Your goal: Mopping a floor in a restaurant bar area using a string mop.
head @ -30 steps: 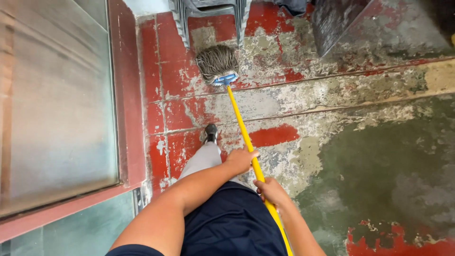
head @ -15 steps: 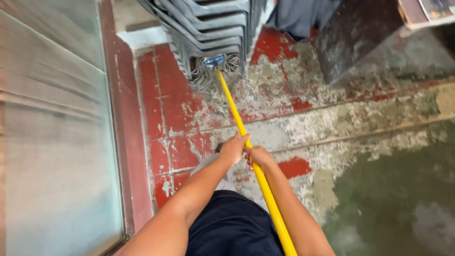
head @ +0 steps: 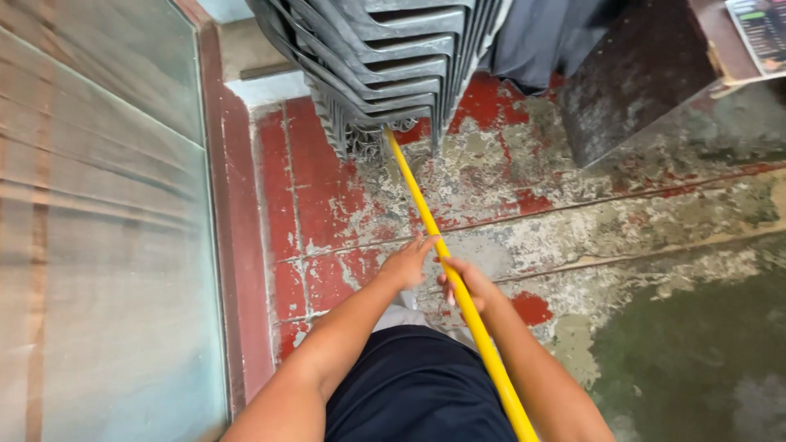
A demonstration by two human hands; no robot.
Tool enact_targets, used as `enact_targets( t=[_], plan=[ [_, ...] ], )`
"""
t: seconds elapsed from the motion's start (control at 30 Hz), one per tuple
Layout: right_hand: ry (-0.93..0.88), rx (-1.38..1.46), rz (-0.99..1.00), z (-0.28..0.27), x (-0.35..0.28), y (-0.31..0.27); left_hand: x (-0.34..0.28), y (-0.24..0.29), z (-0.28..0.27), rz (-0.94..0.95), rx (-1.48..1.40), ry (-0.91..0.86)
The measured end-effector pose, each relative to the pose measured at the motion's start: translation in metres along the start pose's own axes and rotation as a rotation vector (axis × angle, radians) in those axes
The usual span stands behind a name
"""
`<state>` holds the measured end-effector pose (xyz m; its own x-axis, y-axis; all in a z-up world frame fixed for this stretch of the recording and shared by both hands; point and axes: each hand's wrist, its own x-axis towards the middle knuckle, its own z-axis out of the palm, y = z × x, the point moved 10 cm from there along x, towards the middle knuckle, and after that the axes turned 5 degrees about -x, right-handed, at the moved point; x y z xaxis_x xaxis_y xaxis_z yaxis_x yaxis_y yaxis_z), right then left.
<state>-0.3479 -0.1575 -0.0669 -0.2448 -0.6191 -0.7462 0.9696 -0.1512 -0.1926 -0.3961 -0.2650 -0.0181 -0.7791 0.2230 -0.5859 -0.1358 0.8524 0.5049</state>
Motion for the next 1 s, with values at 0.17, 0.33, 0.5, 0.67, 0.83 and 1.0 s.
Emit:
enact_targets(
  t=[0.17, 0.33, 0.5, 0.67, 0.83, 1.0],
  plan=[
    [-0.293, 0.367, 0.122, -0.031, -0.04, 0.086, -0.013, 0.03, 0.046, 0.073, 0.005, 0.065],
    [0.015, 0.164, 0.03, -0.063, -0.138, 0.14, -0.051, 0.067, 0.13, 0.081, 0.118, 0.06],
    [0.185, -0.151, 0.019, -0.093, -0.241, 0.211, -0.093, 0.115, 0.204, 0.179, 0.068, 0.24],
    [0.213, -0.281, 0.013, -0.121, -0.324, 0.265, -0.141, 0.164, 0.242, 0.132, 0.069, 0.095],
    [0.239, -0.3, -0.085, -0.131, -0.342, 0.285, -0.167, 0.193, 0.266, 0.386, 0.088, 0.216],
    [0.139, -0.049, -0.048, -0.128, -0.345, 0.29, -0.197, 0.222, 0.268, 0.453, 0.111, 0.112]
  ],
)
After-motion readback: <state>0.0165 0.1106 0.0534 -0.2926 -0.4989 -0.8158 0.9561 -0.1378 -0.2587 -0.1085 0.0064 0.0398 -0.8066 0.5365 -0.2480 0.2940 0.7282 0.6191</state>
